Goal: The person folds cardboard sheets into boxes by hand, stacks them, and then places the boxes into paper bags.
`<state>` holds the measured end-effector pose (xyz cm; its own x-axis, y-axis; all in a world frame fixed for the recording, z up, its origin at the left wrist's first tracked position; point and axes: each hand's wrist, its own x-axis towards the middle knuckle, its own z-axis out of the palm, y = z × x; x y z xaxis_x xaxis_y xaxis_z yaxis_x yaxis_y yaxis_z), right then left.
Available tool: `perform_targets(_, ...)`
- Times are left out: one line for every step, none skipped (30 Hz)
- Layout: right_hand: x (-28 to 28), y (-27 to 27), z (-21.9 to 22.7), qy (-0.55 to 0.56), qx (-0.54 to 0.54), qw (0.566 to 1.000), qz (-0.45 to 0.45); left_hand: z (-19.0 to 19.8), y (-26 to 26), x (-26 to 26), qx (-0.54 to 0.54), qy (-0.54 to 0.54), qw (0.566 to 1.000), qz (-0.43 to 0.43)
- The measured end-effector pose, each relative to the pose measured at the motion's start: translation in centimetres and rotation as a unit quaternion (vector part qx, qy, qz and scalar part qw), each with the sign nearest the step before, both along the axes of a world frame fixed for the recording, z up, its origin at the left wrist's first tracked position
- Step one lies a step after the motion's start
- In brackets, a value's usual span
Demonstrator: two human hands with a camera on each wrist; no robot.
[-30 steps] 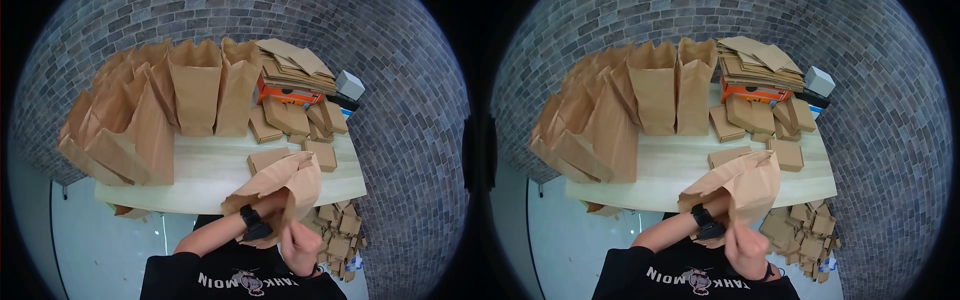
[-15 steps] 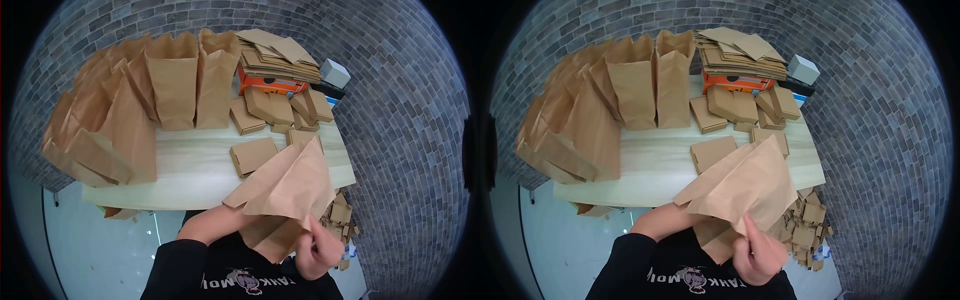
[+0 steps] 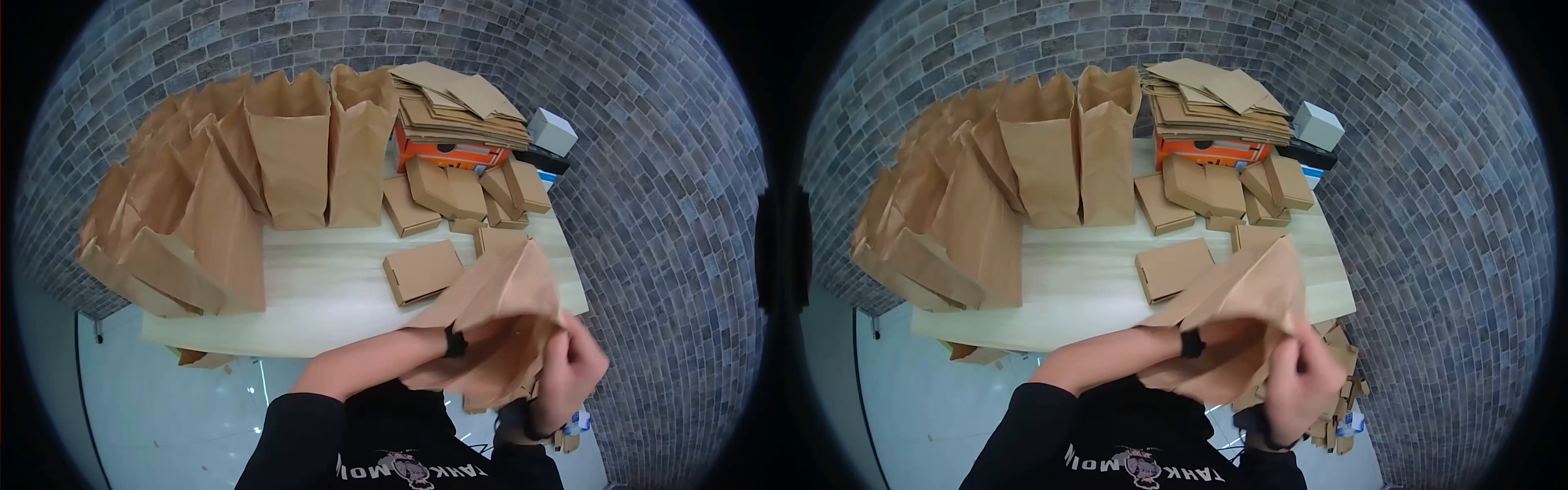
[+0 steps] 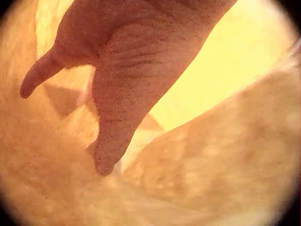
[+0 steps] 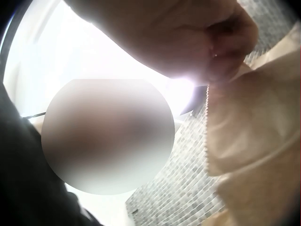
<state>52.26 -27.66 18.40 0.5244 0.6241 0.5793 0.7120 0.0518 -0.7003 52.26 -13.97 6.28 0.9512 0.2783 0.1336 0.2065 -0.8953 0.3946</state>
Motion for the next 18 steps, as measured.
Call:
perform_targets(1.0, 0.9, 0.4, 0.058, 0.0, 0.998, -0.005, 0.3, -0.1, -0.8, -0.005, 0.019, 0.999, -0.026)
perform_targets(1.9, 1.6, 0.7, 0.057, 0.003, 0.998, -0.006, 1.4, 0.1, -2.5, -0.028, 0.044, 0.996, -0.072)
perform_targets(2.7, 2.1, 0.9, 0.088, 0.002, 0.996, 0.004, 3.3, 0.8, -4.5, -0.06, 0.06, 0.988, -0.131)
perform_targets(3.4, 2.4, 1.3, 0.104, 0.003, 0.995, 0.006, 10.6, 1.2, -9.0, -0.132, 0.105, 0.972, -0.162)
perform_targets(4.0, 2.8, 1.6, 0.121, 0.005, 0.993, 0.008, 10.4, 2.8, -11.5, -0.176, -0.007, 0.959, -0.223)
perform_targets(4.5, 2.8, 1.9, 0.109, -0.027, 0.994, 0.004, 11.3, 4.4, -14.4, -0.361, -0.048, 0.907, -0.213)
perform_targets(4.7, 2.8, 2.1, 0.1, -0.06, 0.993, -0.001, 10.9, 5.8, -16.5, -0.378, -0.062, 0.922, -0.055)
perform_targets(4.5, 3.2, 2.5, 0.104, -0.081, 0.991, -0.008, 10.1, 6.8, -17.8, -0.384, -0.074, 0.915, 0.104)
perform_targets(4.6, 3.6, 2.6, 0.109, -0.083, 0.99, -0.016, 6.2, 8.1, -17.6, -0.31, -0.14, 0.922, 0.184)
perform_targets(4.6, 4.0, 2.5, 0.088, -0.113, 0.99, -0.016, 1.1, 9.2, -17.1, -0.232, -0.206, 0.914, 0.263)
perform_targets(4.6, 4.2, 2.3, 0.064, -0.145, 0.987, -0.012, -2.0, 8.7, -16.5, -0.238, -0.204, 0.912, 0.263)
perform_targets(5.3, 4.4, 1.5, 0.018, -0.143, 0.989, -0.017, -4.4, 7.7, -15.7, -0.121, -0.134, 0.944, 0.277)
perform_targets(5.3, 4.6, 1.5, 0.011, -0.149, 0.989, -0.01, -6.3, 7.5, -14.9, -0.003, -0.062, 0.956, 0.287)
perform_targets(5.2, 4.6, 1.4, 0.008, -0.158, 0.987, -0.014, -6.9, 7.8, -14.5, -0.046, -0.061, 0.96, 0.268)
perform_targets(5.1, 4.7, 1.3, 0.005, -0.165, 0.986, -0.019, -7.5, 8.0, -14.4, -0.052, -0.063, 0.959, 0.272)
perform_targets(5.1, 4.7, 1.5, 0.002, -0.167, 0.986, -0.019, -8.0, 8.3, -14.1, -0.036, -0.069, 0.961, 0.266)
perform_targets(5.2, 4.6, 1.6, 0.003, -0.182, 0.983, -0.019, -8.1, 8.5, -13.8, -0.02, -0.073, 0.964, 0.256)
perform_targets(5.2, 4.3, 1.6, 0.005, -0.2, 0.98, -0.021, -8.4, 8.5, -13.9, -0.027, -0.073, 0.965, 0.252)
